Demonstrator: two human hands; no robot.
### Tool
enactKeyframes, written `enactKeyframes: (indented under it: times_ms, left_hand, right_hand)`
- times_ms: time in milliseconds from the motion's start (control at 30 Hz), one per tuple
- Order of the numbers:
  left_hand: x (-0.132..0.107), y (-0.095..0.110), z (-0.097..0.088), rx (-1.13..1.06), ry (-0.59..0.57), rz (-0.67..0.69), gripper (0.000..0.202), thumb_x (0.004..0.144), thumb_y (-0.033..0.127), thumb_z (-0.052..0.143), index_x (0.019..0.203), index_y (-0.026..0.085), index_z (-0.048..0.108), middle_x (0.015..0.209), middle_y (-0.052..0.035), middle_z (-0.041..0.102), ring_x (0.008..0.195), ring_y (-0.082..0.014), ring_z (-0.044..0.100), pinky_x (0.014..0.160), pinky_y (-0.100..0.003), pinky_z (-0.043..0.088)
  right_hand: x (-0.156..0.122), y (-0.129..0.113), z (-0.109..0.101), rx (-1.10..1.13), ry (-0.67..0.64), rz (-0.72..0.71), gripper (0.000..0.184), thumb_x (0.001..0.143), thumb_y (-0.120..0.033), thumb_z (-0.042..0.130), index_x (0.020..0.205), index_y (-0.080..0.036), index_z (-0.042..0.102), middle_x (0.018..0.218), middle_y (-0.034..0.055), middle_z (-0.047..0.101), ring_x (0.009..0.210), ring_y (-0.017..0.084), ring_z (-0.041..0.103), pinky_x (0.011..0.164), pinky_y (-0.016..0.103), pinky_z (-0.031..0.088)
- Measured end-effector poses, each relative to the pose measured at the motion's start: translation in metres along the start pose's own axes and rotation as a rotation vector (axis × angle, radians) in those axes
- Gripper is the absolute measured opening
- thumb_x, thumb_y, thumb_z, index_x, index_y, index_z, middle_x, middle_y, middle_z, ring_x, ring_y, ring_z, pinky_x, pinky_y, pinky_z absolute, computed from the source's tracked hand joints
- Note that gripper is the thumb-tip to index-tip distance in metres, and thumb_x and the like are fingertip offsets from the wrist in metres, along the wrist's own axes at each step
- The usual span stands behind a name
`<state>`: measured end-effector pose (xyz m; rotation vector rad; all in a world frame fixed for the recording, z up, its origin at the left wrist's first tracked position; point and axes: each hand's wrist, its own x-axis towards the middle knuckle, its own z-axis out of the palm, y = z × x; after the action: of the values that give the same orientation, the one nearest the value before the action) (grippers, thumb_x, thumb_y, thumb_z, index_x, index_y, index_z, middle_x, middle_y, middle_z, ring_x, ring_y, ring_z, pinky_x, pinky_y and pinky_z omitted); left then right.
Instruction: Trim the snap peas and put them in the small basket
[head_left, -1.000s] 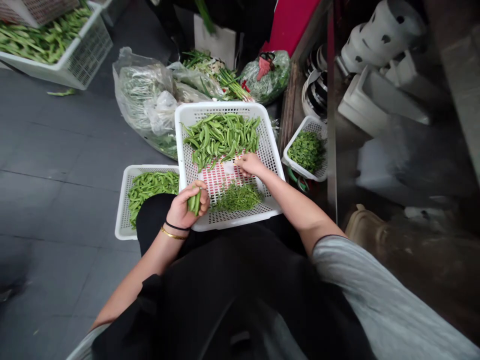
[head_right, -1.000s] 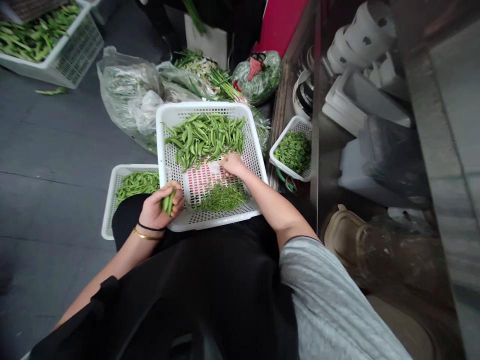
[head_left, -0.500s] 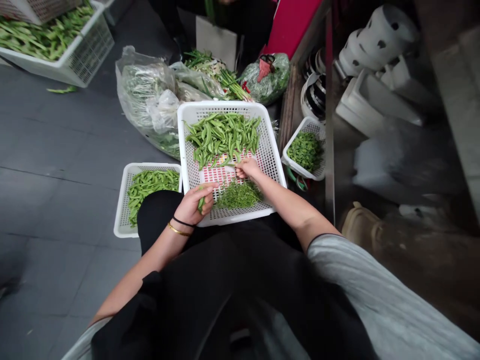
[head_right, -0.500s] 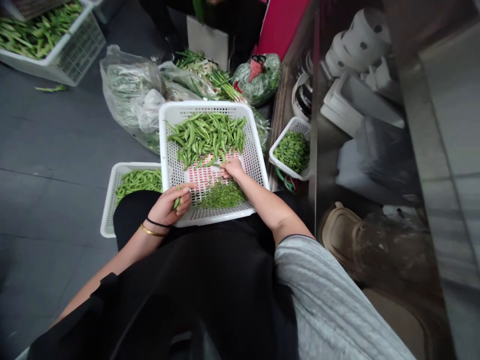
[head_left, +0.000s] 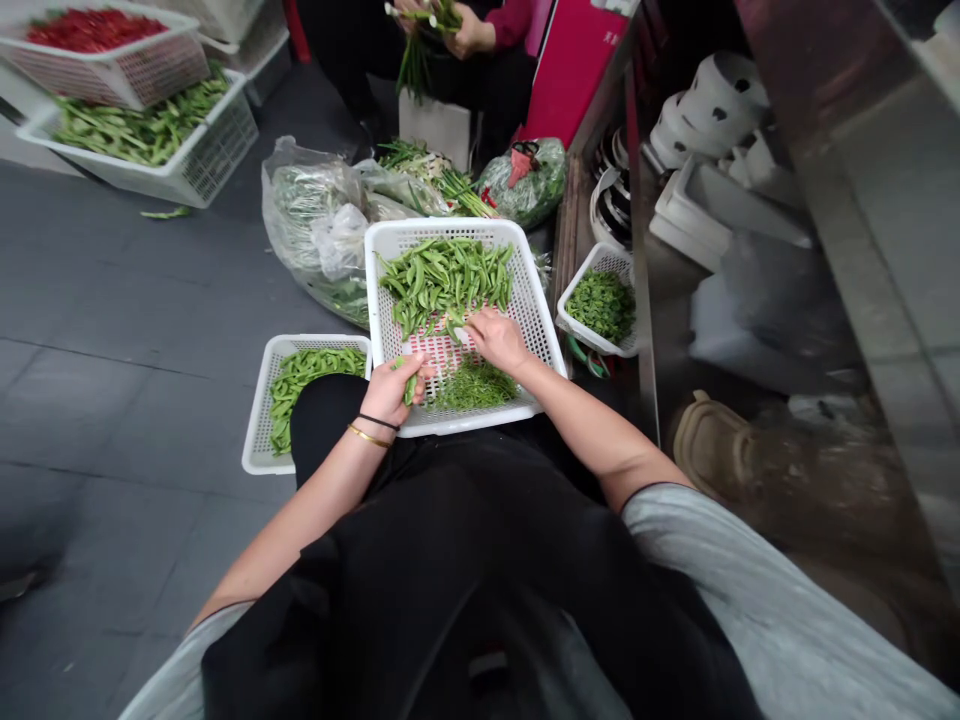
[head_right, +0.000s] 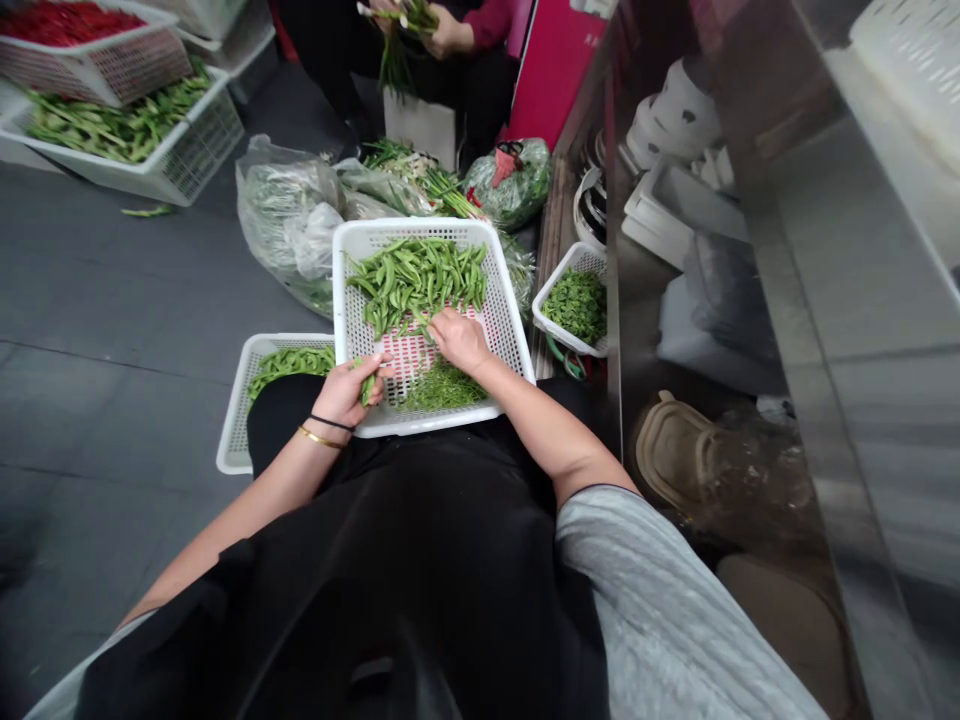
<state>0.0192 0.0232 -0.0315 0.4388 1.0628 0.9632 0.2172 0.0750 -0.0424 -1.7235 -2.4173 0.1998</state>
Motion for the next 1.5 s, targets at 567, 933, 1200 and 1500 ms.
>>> enactKeyframes:
  times_ms: [567,933,1200,1500]
  left_hand:
    - [0.020,0.025,-0.005,0.221,-0.375,0.006,0.029,0.058,0.024,0.081,0.077,0.012,0.062,0.038,0.0051,0.046,0.027,-0.0065,0.038,0.029,-0.018,0.026]
    - [0.016,0.026,-0.007,0.085,-0.112,0.088,0.034,0.055,0.025,0.082,0.071,0.014,0.054,0.038,0.0060,0.046,0.030,-0.0059,0.038,0.029,-0.016,0.025]
    - [-0.002,0.023,-0.006,0.102,-0.271,0.046,0.030,0.059,0.025,0.080,0.077,0.013,0.058,0.041,0.0055,0.047,0.030,-0.0056,0.038,0.030,-0.016,0.027]
    - [-0.023,0.027,-0.022,0.251,-0.390,-0.096,0.026,0.066,0.020,0.071,0.089,0.008,0.068,0.061,-0.0085,0.065,0.031,-0.0035,0.036,0.028,-0.015,0.022]
  right_hand:
    - [0.016,-0.003,-0.043,0.794,-0.624,-0.455,0.021,0.083,-0.034,0.056,0.082,-0.016,0.066,0.071,-0.0023,0.060,0.057,0.007,0.054,0.061,0.021,0.040]
    - [0.008,-0.018,-0.037,0.412,-0.225,-0.349,0.029,0.090,-0.035,0.046,0.103,-0.013,0.060,0.092,0.0082,0.062,0.082,0.017,0.054,0.075,0.029,0.039]
    - [-0.020,-0.048,-0.036,0.430,-0.178,-0.432,0.022,0.094,-0.029,0.034,0.088,-0.018,0.052,0.080,0.0049,0.058,0.075,0.016,0.053,0.070,0.027,0.038]
    - [-0.020,-0.006,-0.064,0.431,-0.034,-0.108,0.034,0.092,-0.042,0.037,0.107,-0.015,0.051,0.096,0.0098,0.059,0.081,0.018,0.055,0.073,0.030,0.041]
